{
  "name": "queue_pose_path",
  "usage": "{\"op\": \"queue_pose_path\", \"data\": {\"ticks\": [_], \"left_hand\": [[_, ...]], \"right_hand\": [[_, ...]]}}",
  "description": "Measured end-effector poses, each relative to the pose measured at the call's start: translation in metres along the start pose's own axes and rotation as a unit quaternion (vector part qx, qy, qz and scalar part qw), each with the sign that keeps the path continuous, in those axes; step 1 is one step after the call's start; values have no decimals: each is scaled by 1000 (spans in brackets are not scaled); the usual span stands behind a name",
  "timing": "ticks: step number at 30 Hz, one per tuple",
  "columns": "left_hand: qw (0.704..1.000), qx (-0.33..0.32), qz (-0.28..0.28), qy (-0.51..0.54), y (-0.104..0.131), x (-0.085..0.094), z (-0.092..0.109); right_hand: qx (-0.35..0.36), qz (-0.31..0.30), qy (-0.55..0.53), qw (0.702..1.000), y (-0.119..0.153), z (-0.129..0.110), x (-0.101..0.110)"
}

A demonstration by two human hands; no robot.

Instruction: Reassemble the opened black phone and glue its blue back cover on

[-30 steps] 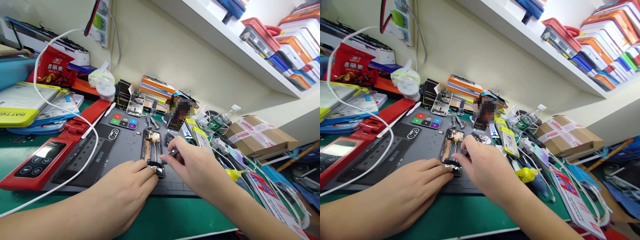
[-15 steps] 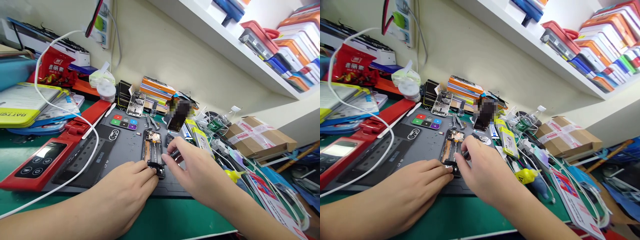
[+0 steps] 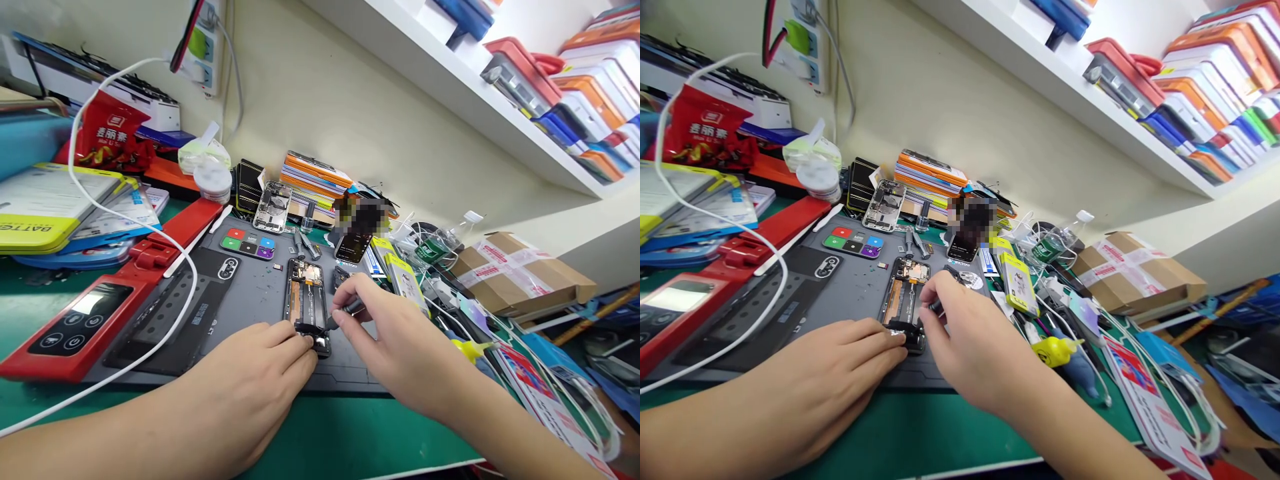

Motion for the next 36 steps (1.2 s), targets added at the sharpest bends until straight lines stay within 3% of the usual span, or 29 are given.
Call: {"op": "queue_pose_path", "data": {"ticks": [6, 12, 19, 24, 31, 36], "left_hand": [[1000, -6, 2, -6, -1, 2, 1], [1000, 2, -9, 9, 0, -1, -1], [1000, -1, 4, 2, 0, 1, 0], [1000, 0, -9, 12, 0, 0, 0], [1000, 0, -14, 3, -1, 0, 0], [1000, -4, -7, 7, 0, 1, 1]], "right_hand": [[-4, 33, 55, 998, -3, 2, 3], [-1, 1, -13, 1000, -1, 0, -1], [-14, 25, 73, 997, -4, 4, 3], [-13, -4, 9, 1000, -1, 2, 1], [-10, 22, 71, 997, -2, 1, 4], [20, -8, 18, 1000, 0, -4, -1]]}}
Point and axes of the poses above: each hand's wrist, its own y-axis away from the middle knuckle, its own x-axis out of the back of the hand, z = x × y, the point moved 9 cm from there along -y, towards the middle knuckle, and after that the axes turned 15 degrees about -y, right-handed, at the moved point
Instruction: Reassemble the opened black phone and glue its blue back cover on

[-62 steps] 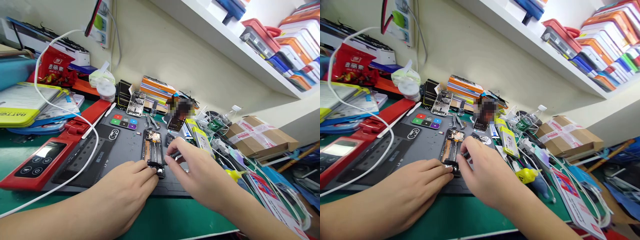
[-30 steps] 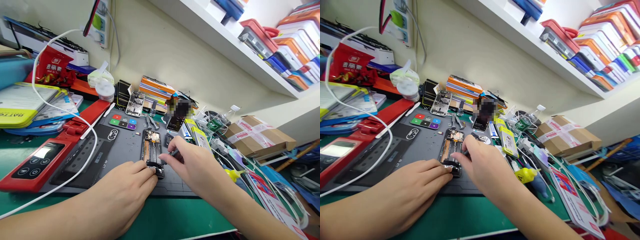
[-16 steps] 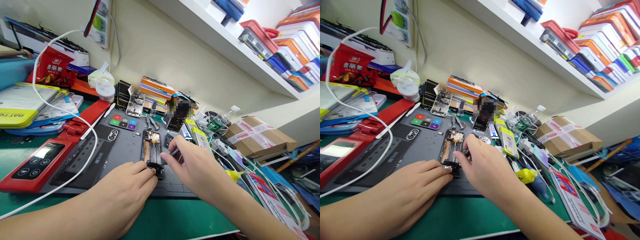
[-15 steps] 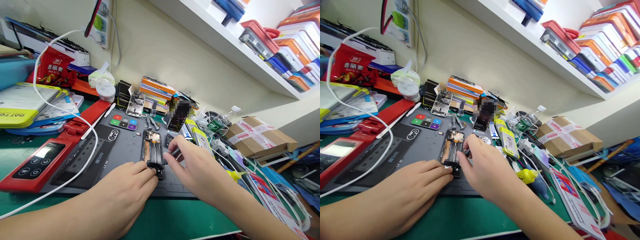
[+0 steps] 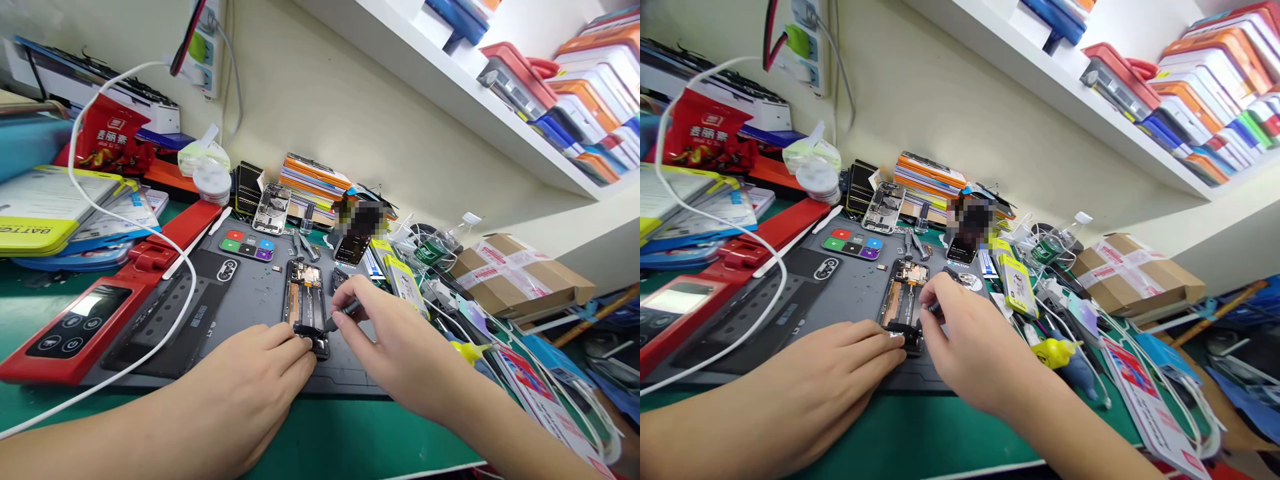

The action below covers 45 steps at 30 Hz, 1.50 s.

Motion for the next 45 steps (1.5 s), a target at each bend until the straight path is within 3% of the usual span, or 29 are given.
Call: {"op": "queue_pose_path", "data": {"ticks": [6, 14, 20, 25, 28, 32, 38, 45], "left_hand": [[1000, -1, 9, 0, -1, 1, 0], [1000, 4, -18, 18, 0, -4, -2], [1000, 3, -11, 22, -1, -2, -2], [1000, 9, -3, 15, -1, -1, -3], [1000, 4, 8, 4, -1, 1, -1], [1000, 0, 13, -4, -1, 2, 0], [1000, 8, 2, 8, 0, 1, -3], [1000, 11, -4, 19, -1, -3, -3]], "right_hand": [[1, 32, 54, 998, -1, 2, 1], [15, 11, 7, 1000, 2, -2, 1], [-12, 22, 60, 998, 0, 5, 2], [20, -5, 18, 1000, 2, -2, -1], [27, 11, 36, 999, 0, -2, 0], [7, 30, 48, 998, -2, 1, 3], [6, 11, 8, 1000, 1, 1, 0], [-11, 32, 44, 998, 0, 6, 1]]}}
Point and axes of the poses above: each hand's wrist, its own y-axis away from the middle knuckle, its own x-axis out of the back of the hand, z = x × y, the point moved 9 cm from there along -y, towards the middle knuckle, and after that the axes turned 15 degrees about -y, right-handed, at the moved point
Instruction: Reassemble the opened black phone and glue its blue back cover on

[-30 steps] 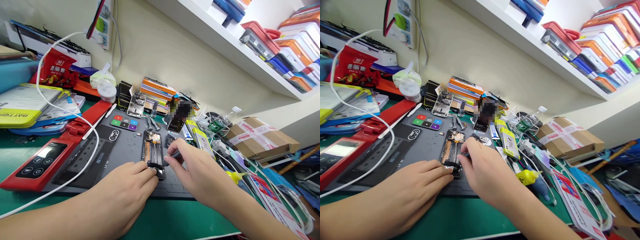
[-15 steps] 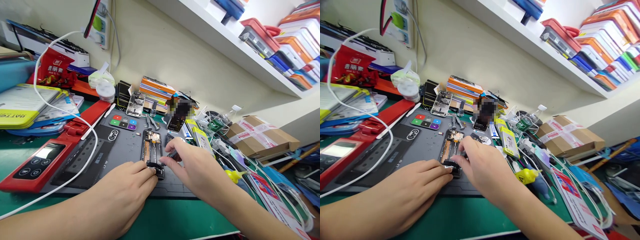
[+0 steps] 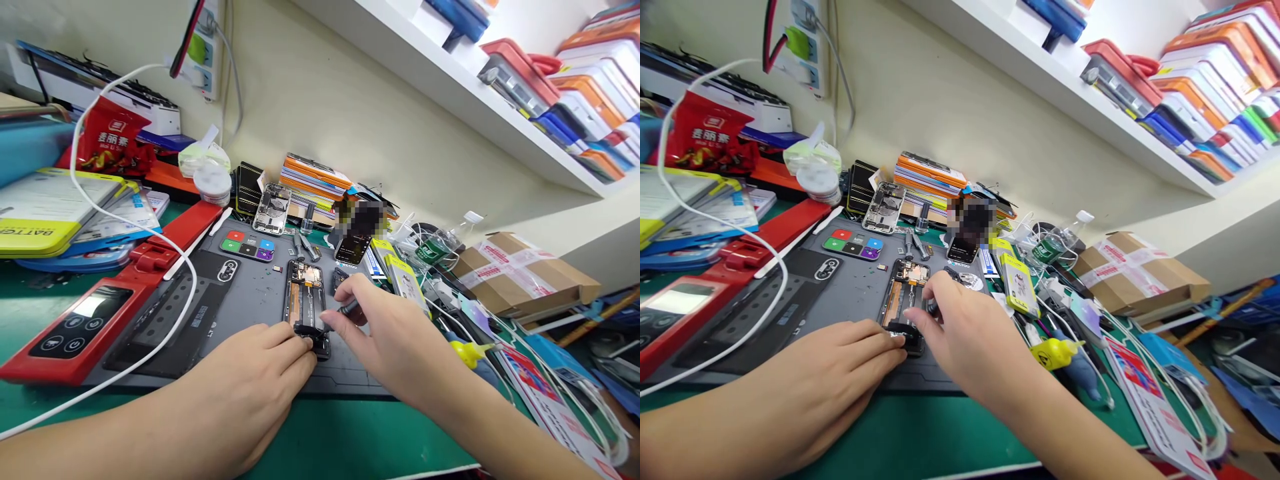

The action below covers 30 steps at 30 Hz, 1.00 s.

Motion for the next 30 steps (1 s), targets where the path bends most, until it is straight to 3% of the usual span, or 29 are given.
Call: {"op": "queue_pose_path", "data": {"ticks": [4, 22, 27, 30], "left_hand": [[1000, -2, -1, -2, 0, 0, 0], [999, -16, 19, -28, 0, 3, 2], [999, -17, 25, -32, 2, 2, 2], [999, -17, 34, -37, 2, 7, 2]], "right_hand": [[18, -17, -29, 999, 2, -4, -2], [40, 16, 1, 999, 3, -4, -1], [40, 31, -50, 998, 5, -1, 2], [17, 78, -133, 988, 6, 6, 12]]}}
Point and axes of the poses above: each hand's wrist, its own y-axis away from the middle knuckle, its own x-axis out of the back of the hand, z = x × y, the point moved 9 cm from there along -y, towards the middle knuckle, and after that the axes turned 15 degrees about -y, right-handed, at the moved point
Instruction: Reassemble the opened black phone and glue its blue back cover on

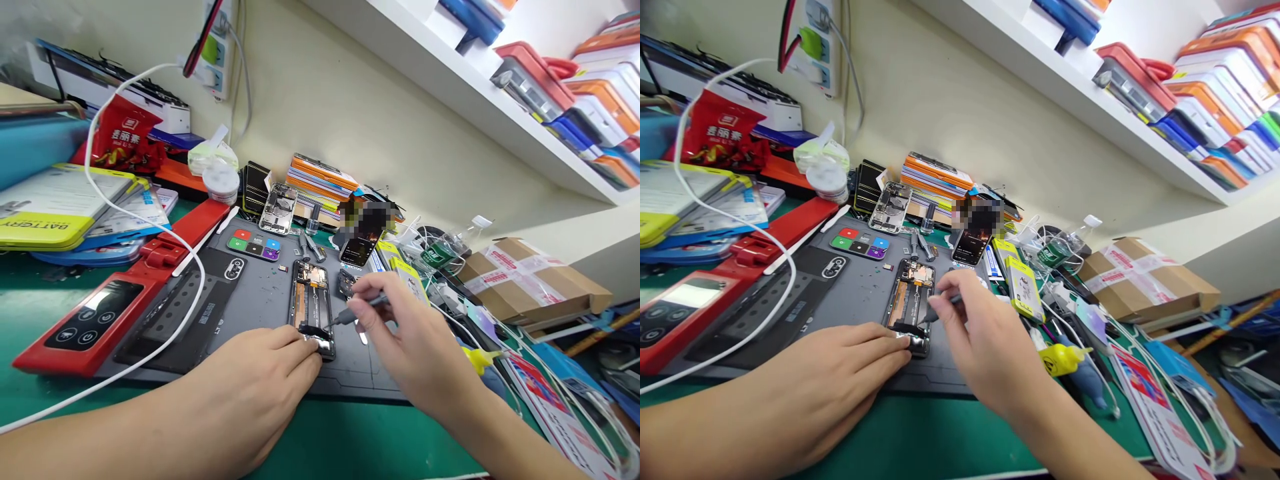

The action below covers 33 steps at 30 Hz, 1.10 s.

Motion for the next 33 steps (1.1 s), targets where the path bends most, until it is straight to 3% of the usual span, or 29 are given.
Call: {"op": "queue_pose_path", "data": {"ticks": [6, 10, 17, 24, 33], "left_hand": [[999, -14, 32, -23, 1, 7, 4], [999, -18, 23, -23, 2, 3, 6], [1000, 0, -15, 7, -1, -1, -1], [999, 6, -40, 20, -2, -4, -2], [998, -7, -43, 39, -3, -1, -3]], "right_hand": [[-83, 57, -248, 964, -9, 15, -1], [-110, 55, -318, 940, -20, 20, -14], [-60, 65, -221, 971, -33, 23, -33], [-40, 45, -213, 975, -48, 18, -59], [-24, 67, -165, 984, -64, 18, -62]]}}
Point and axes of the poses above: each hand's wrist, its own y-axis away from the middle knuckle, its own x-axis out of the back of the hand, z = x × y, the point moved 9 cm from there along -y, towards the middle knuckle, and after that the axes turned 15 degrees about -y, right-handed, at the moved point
